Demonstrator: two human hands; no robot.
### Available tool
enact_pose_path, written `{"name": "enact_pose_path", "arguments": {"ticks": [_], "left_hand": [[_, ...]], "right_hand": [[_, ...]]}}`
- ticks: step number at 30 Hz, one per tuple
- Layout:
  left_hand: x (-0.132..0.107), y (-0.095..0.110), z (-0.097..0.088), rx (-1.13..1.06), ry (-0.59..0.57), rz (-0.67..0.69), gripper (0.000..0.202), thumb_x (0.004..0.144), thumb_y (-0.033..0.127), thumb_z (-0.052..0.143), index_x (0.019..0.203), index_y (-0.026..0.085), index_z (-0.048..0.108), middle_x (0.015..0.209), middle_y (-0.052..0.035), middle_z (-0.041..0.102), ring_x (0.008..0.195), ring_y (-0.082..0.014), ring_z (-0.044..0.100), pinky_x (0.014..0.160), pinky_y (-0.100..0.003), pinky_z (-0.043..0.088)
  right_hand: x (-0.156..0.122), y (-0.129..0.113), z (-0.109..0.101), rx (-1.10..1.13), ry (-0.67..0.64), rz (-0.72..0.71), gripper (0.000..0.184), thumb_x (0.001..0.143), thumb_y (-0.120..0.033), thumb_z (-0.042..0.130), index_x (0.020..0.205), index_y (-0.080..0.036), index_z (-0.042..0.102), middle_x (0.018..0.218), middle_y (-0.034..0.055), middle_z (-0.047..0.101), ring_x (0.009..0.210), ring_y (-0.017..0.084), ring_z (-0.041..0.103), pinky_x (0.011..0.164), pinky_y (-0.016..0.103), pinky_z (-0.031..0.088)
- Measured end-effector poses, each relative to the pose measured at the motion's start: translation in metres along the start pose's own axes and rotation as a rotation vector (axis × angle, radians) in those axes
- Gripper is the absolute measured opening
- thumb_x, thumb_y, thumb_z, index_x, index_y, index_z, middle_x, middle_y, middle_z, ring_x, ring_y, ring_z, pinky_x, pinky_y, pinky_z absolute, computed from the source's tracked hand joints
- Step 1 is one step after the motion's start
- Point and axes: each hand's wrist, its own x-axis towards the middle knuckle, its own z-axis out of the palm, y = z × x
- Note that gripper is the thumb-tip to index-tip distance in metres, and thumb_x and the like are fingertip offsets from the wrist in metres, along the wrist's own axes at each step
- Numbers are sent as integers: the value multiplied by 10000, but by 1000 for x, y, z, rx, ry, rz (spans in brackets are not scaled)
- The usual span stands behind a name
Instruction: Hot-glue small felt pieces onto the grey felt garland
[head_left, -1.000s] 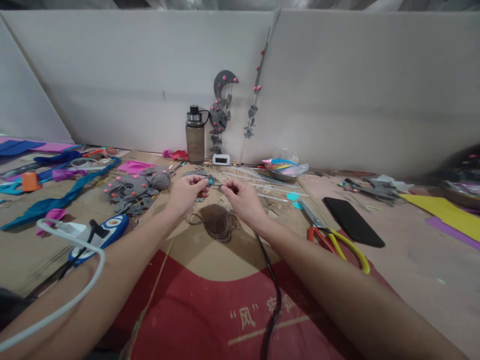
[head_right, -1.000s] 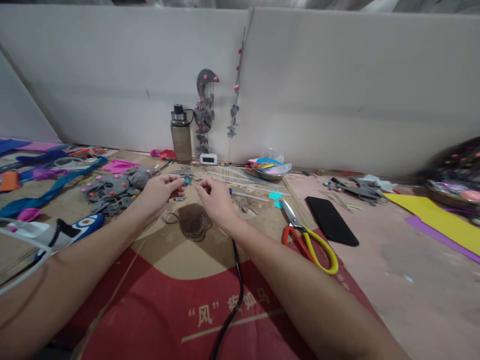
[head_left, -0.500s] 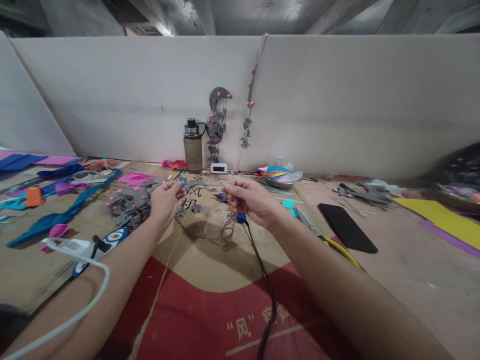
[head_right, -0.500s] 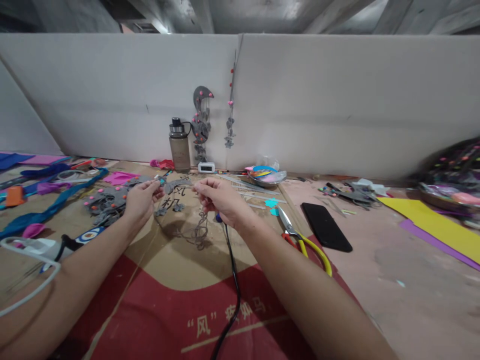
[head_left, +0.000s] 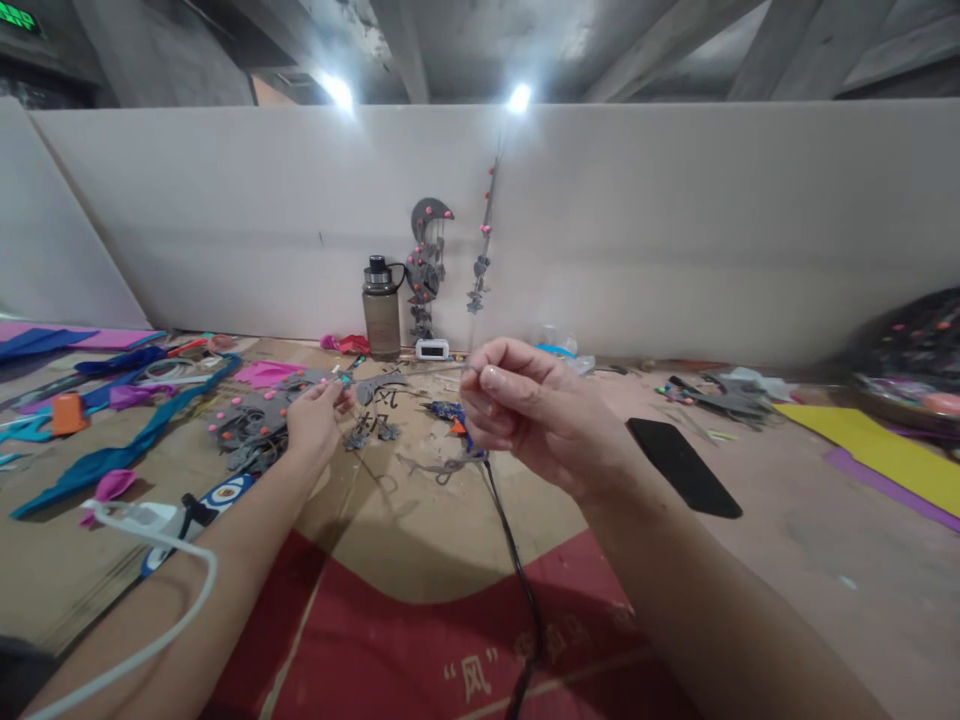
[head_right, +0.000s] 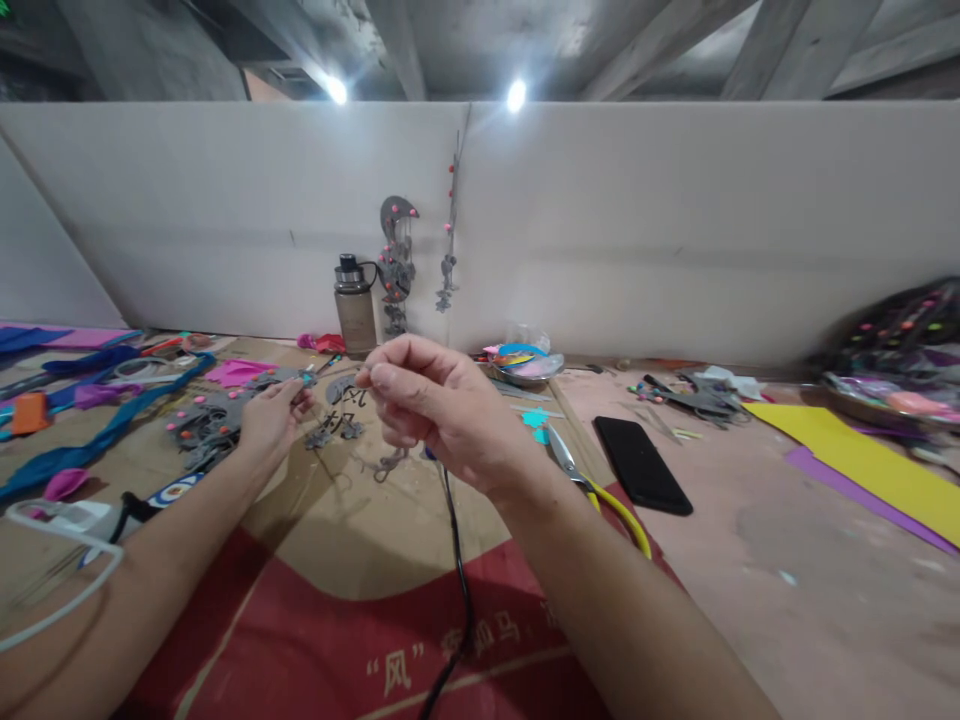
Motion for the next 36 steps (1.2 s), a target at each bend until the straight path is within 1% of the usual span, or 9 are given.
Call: {"name": "enact_pose_path", "arguments": {"ticks": [3, 8, 11, 15, 19, 25, 29, 33, 36], "left_hand": [[0, 1, -1, -17, 7, 3, 123, 695, 115, 687, 665, 127, 569, 593, 40, 561, 553, -49, 536, 582, -181, 481], [5, -4, -4, 9, 0, -5, 166, 616, 198, 743, 660, 125, 601, 581, 23, 586, 523, -64, 536, 546, -189, 479], [6, -11, -6, 38, -106, -22, 221, 580, 248, 766, 681, 127, 612, 581, 26, 588, 531, -68, 543, 560, -193, 483], [2, -23, -6, 155, -163, -24, 321, 547, 333, 791, 725, 133, 615, 546, 35, 572, 484, -74, 516, 489, -187, 435], [-5, -33, -4, 299, -218, -24, 362, 536, 387, 796, 723, 136, 615, 538, 38, 563, 463, -71, 496, 483, -190, 415], [-2, -36, -10, 365, -170, -19, 398, 528, 411, 792, 771, 136, 637, 549, 27, 580, 456, -81, 491, 469, -197, 390], [2, -39, -14, 341, -142, -3, 402, 480, 397, 815, 726, 133, 638, 555, 24, 572, 448, -75, 468, 438, -192, 348], [2, -40, -13, 296, -130, -10, 385, 473, 378, 820, 696, 133, 624, 549, 27, 559, 451, -72, 462, 440, -193, 348], [0, -40, -12, 299, -145, 6, 346, 499, 361, 809, 657, 137, 598, 496, 42, 518, 414, -62, 422, 414, -190, 307]], "right_hand": [[-3, 4, 8, -130, -146, 31, 178, 827, -406, 561, 824, -231, 590, 611, -55, 463, 499, 67, 389, 491, 211, 361], [-7, 65, 38, -683, -730, -106, 165, 866, -278, 535, 772, -202, 648, 787, -12, 639, 738, 111, 573, 705, 237, 437], [-9, 117, 55, -1020, -592, -254, 248, 873, -393, 532, 817, -193, 667, 855, 33, 658, 834, 158, 572, 770, 275, 424], [-7, 157, 61, -1009, -447, -311, 257, 927, -335, 437, 931, -177, 640, 894, 45, 650, 843, 138, 557, 766, 242, 423], [-6, 163, 56, -877, -377, -316, 169, 882, -199, 448, 947, -175, 602, 912, 44, 632, 870, 130, 561, 783, 219, 436], [-10, 156, 56, -745, -12, -359, 203, 793, -84, 416, 941, -178, 519, 965, 65, 559, 936, 153, 509, 831, 272, 433], [-10, 157, 58, -968, -137, -213, 136, 802, -221, 520, 929, -181, 545, 955, 69, 589, 901, 196, 506, 801, 332, 439], [-14, 158, 57, -1129, -364, -279, 258, 863, -417, 506, 839, -192, 630, 842, 51, 627, 849, 205, 516, 798, 364, 417], [-21, 156, 58, -1063, -376, -309, 328, 891, -408, 476, 697, -195, 633, 730, 20, 609, 767, 166, 502, 802, 356, 393]]}}
